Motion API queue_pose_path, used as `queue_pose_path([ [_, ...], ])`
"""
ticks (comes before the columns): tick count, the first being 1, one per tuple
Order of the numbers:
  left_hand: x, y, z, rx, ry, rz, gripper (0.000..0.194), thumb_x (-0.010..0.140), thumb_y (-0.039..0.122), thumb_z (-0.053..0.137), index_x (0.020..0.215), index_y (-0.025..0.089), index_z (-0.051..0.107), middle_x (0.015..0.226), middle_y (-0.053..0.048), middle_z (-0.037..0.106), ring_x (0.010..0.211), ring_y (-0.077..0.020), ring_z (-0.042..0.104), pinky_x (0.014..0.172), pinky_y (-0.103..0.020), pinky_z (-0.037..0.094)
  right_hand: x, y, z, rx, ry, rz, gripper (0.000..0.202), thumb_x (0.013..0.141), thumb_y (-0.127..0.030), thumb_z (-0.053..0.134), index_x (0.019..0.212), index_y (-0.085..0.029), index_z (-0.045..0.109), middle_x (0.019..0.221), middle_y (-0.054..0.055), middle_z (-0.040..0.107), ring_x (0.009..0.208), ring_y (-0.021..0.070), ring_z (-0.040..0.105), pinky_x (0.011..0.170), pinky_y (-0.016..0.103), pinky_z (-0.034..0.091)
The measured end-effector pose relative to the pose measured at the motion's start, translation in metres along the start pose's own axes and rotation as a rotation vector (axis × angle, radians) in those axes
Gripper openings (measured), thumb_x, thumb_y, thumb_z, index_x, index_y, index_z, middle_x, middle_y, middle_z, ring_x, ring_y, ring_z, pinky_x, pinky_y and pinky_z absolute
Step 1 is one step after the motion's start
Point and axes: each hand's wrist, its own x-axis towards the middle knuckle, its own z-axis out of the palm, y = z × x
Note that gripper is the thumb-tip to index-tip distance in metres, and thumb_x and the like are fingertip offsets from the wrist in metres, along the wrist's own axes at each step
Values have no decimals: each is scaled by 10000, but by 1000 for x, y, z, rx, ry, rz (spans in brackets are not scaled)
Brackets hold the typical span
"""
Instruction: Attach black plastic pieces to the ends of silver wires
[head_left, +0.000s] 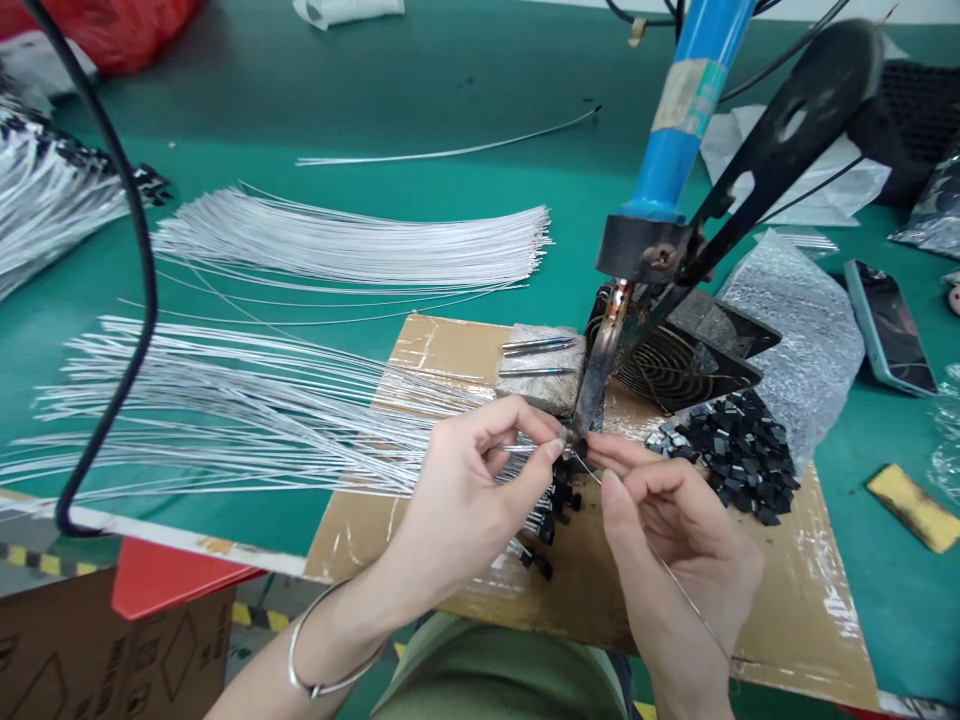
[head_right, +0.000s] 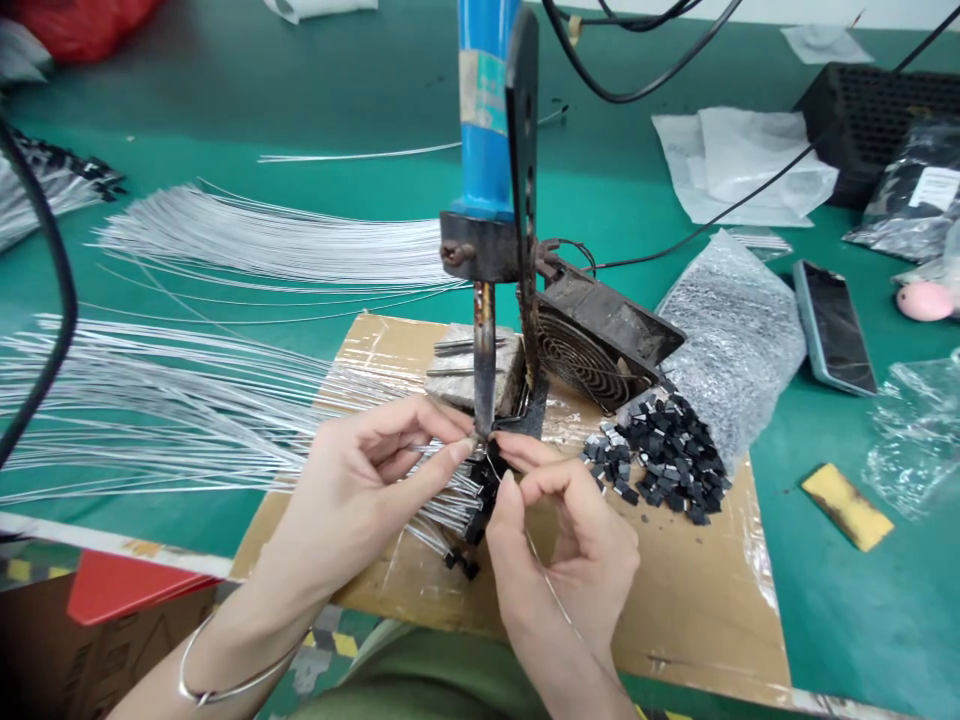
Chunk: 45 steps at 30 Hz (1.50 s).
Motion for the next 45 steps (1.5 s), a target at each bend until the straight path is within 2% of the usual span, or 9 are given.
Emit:
queue_pose_path([
  [3,-1,1,0,2,2,7,95,824,205,688,731,185,679,812,-46,762,654,-152,621,504,-248,370,0,-1,1,6,5,5,178,935,-144,720,800,-234,645,1143,32,826,1097,160,787,988,253,619],
  [10,-2,2,0,1,7,10,108,828,201,675,723,180,677,806,-53,765,676,-162,649,540,-252,420,-1,-1,0,9,1,3,168,943,-154,716,805,-223,648,1155,72,819,1098,197,787,984,308,627],
  [19,-1,-1,0,30,5,36,106,822,189,664,718,177,676,791,-42,766,654,-152,647,516,-238,394,0,3,2,-29,15,-29,168,939,-146,713,809,-234,652,1152,23,823,1089,144,784,959,216,600],
  [30,-4,-2,3,22,16,75,101,837,176,667,740,175,696,788,-37,768,706,-166,687,587,-240,490,-2,3,3,-42,37,-63,165,928,-141,720,807,-234,658,1129,5,828,1056,120,788,951,181,588],
  [41,-4,-2,2,29,17,110,118,847,160,654,737,177,695,792,-32,780,724,-159,715,586,-219,511,-3,3,5,-97,59,-111,152,928,-162,722,803,-223,661,1100,50,832,1007,176,805,899,258,624],
  [45,-5,-2,2,19,28,143,127,848,130,648,741,177,697,798,-24,781,738,-140,721,623,-199,528,-2,3,6,-81,64,-114,162,925,-148,716,796,-226,657,1103,40,831,1009,165,801,912,249,615],
])
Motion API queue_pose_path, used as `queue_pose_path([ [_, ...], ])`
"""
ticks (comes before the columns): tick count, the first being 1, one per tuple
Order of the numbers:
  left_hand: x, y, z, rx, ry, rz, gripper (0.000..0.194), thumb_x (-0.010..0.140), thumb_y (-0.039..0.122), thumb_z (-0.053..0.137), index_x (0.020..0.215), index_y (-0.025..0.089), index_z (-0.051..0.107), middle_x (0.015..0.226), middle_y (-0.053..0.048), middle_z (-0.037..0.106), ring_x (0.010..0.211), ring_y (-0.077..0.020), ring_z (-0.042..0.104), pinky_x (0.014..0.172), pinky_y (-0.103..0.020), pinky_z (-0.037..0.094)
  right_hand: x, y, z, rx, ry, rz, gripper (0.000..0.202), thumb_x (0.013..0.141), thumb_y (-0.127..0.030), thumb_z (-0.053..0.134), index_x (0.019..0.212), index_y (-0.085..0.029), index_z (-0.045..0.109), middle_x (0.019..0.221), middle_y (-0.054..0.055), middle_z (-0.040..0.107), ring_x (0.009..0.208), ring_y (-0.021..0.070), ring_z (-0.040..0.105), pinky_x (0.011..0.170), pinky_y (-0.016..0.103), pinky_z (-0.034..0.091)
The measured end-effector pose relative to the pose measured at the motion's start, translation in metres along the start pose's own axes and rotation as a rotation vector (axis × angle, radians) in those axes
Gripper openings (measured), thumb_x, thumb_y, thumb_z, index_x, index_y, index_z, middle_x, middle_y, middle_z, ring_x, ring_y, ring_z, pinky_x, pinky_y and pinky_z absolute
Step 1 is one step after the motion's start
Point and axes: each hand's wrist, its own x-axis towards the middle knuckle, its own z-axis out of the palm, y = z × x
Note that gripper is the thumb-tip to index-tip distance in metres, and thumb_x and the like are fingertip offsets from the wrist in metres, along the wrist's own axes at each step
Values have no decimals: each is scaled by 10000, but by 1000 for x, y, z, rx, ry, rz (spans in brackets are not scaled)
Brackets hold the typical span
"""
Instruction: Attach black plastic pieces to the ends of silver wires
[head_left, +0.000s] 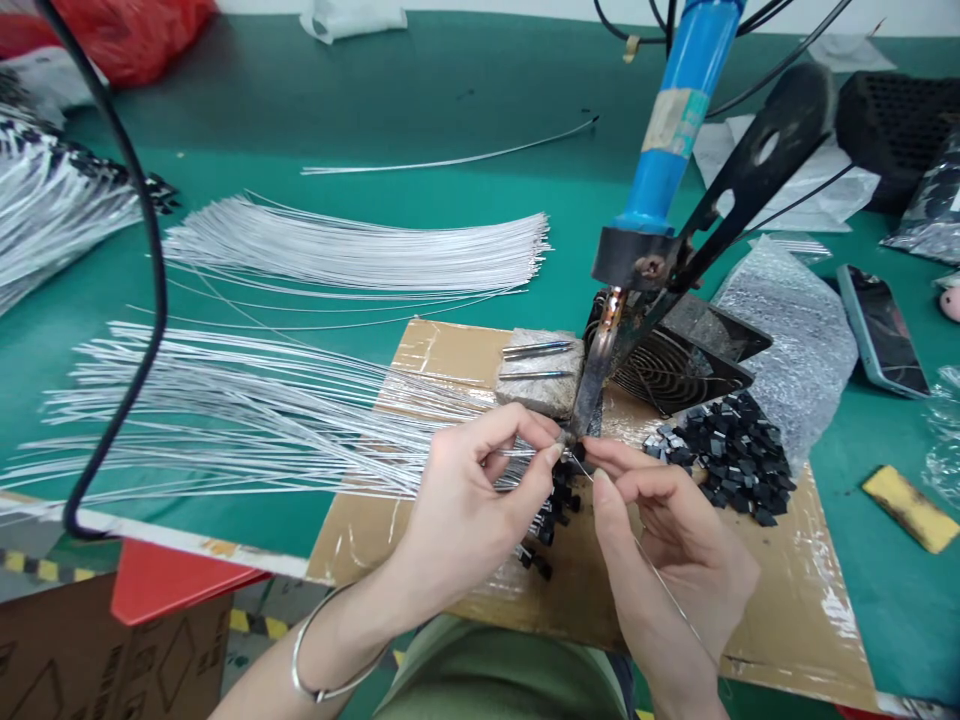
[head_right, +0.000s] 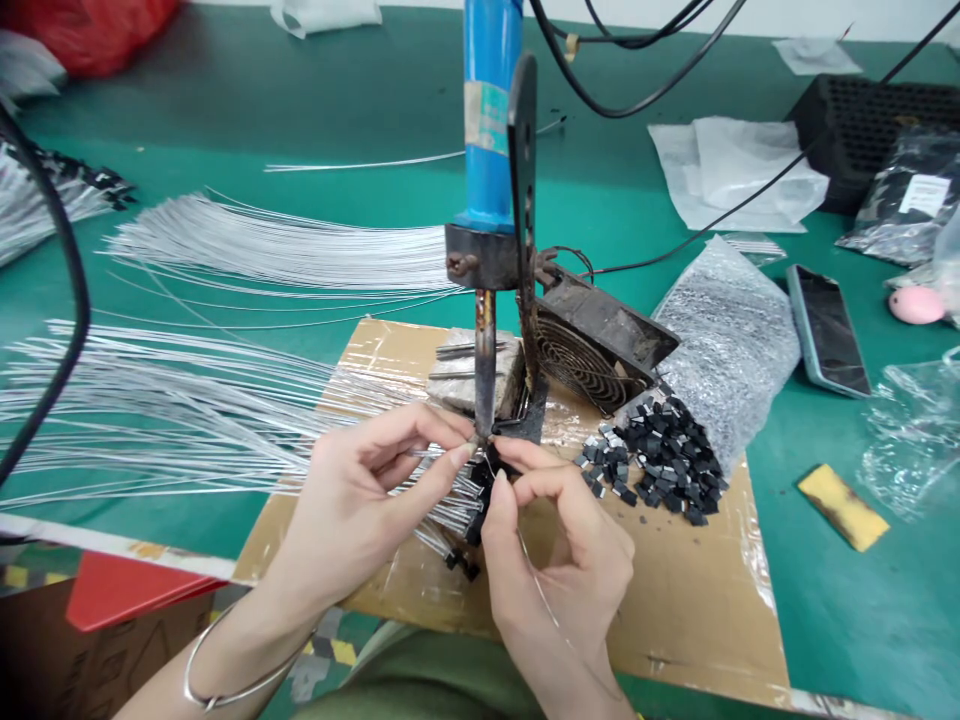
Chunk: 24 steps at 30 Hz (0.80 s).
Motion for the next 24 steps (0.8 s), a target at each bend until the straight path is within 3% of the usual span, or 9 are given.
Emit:
queue_pose_path([
  [6,0,0,0,14,2,-14,130,846,133,650,731,177,693,790,-18,776,732,-132,713,624,-189,527,-1,2,-1,4,-27,-17,172,924,-112,701,808,-229,650,1101,24,824,1024,143,787,937,235,592],
  [24,0,2,2,15,2,6,149,852,102,648,737,188,687,799,-11,776,754,-131,730,638,-188,535,-2,0,2,-81,2,-88,132,911,-109,709,840,-215,675,1056,85,818,991,204,793,922,330,632],
])
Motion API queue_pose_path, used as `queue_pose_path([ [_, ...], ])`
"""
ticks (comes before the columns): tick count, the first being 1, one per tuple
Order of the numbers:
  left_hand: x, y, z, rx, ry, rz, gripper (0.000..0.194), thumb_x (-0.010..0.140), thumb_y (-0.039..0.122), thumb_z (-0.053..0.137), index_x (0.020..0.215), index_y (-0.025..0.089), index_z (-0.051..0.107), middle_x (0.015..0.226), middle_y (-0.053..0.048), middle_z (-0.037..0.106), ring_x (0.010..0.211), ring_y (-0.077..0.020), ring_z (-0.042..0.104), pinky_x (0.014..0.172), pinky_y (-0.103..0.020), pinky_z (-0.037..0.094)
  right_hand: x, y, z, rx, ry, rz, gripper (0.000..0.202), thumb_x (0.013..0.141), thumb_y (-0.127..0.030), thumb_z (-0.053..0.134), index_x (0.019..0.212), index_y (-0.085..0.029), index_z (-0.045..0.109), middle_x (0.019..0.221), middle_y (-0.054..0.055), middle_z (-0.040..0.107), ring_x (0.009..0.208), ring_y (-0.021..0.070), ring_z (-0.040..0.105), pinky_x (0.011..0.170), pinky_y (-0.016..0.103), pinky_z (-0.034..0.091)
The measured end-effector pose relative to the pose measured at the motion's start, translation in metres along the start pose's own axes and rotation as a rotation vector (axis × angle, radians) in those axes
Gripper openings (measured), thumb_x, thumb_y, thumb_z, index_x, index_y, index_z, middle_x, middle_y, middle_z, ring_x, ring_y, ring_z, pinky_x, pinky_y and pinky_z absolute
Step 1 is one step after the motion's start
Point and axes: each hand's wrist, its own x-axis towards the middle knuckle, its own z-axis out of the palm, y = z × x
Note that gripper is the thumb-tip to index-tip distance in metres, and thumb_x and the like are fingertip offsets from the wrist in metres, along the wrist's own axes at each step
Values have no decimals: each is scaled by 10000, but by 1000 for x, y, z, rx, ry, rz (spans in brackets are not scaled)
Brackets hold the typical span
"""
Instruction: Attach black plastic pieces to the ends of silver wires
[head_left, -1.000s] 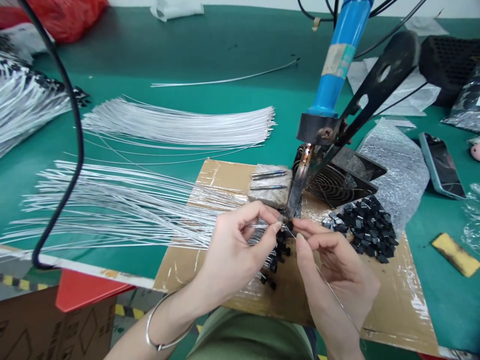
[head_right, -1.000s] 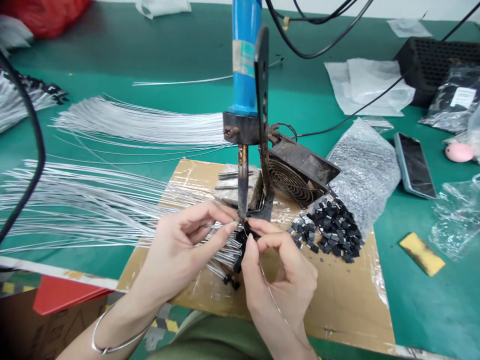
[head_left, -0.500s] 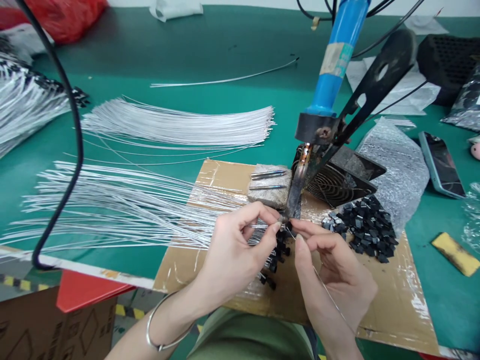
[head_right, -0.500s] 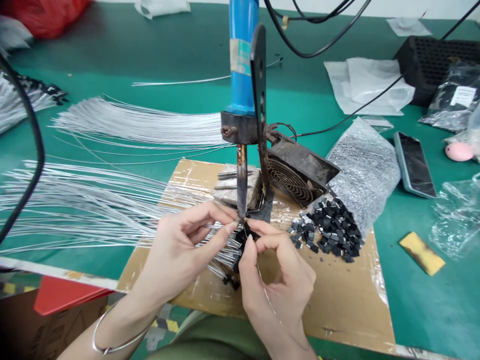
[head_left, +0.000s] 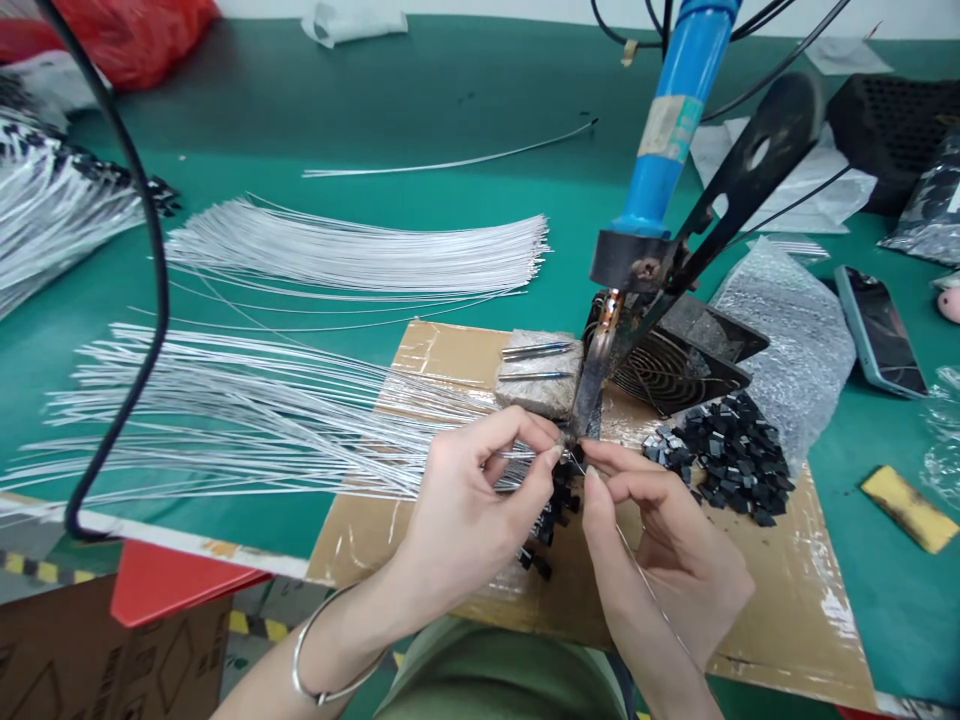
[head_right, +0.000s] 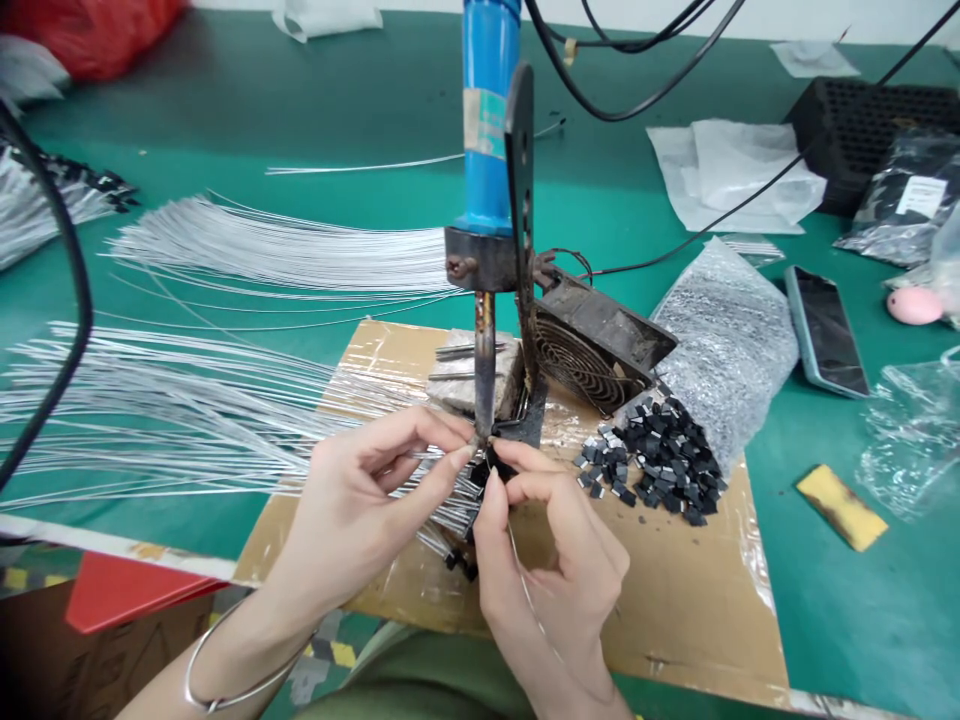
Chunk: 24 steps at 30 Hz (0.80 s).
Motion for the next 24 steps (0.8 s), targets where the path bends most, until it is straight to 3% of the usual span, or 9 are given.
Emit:
queue_pose_path([
  [24,-2,3,0,36,14,0,149,843,109,643,723,187,682,779,-12,767,715,-130,709,575,-191,489,0,0,3,-25,25,-24,136,912,-121,721,841,-232,689,1015,62,822,937,196,798,882,323,647],
])
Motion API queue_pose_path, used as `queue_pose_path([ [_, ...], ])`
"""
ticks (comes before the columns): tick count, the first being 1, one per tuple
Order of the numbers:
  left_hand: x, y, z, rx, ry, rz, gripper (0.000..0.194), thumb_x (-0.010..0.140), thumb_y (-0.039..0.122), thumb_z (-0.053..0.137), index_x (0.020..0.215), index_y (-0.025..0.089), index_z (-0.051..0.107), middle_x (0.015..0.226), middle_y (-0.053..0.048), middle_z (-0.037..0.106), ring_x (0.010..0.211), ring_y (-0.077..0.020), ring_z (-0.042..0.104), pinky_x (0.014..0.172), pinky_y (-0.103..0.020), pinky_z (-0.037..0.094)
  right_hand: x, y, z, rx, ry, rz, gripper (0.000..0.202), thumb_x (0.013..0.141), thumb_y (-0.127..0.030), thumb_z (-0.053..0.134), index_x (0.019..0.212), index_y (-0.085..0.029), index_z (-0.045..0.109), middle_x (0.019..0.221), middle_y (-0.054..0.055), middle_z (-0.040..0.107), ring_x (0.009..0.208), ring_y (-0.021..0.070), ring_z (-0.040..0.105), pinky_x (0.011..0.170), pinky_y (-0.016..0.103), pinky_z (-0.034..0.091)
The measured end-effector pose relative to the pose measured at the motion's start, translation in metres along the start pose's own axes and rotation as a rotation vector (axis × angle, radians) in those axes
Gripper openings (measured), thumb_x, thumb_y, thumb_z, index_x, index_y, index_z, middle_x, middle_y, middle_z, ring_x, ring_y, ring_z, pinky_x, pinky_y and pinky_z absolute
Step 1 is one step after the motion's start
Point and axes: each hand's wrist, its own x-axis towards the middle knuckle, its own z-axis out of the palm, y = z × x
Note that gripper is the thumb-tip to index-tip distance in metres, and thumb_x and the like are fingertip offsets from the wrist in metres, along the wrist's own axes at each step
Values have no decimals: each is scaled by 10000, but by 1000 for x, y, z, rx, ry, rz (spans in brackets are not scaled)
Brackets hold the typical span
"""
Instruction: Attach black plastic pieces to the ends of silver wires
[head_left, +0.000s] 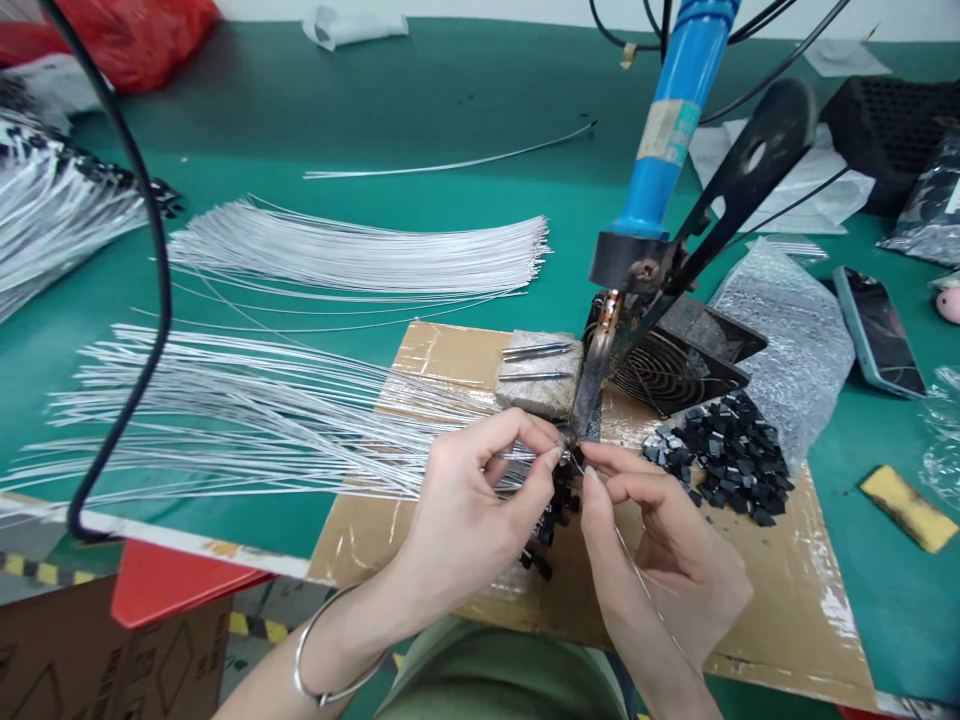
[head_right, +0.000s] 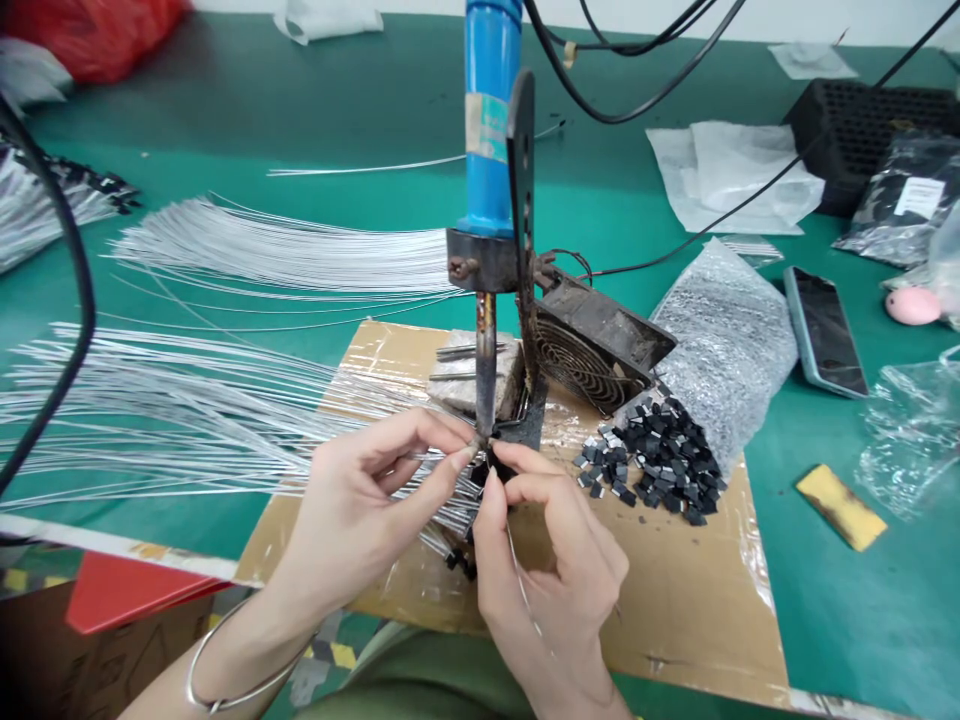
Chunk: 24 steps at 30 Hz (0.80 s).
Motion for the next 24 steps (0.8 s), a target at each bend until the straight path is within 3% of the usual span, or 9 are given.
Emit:
queue_pose_path([
  [24,0,-2,2,18,-1,-15,142,845,144,648,714,183,684,762,-22,768,673,-138,683,554,-204,478,1,2,1,-16,15,-29,128,912,-137,727,833,-229,688,974,68,824,896,203,800,858,334,662],
])
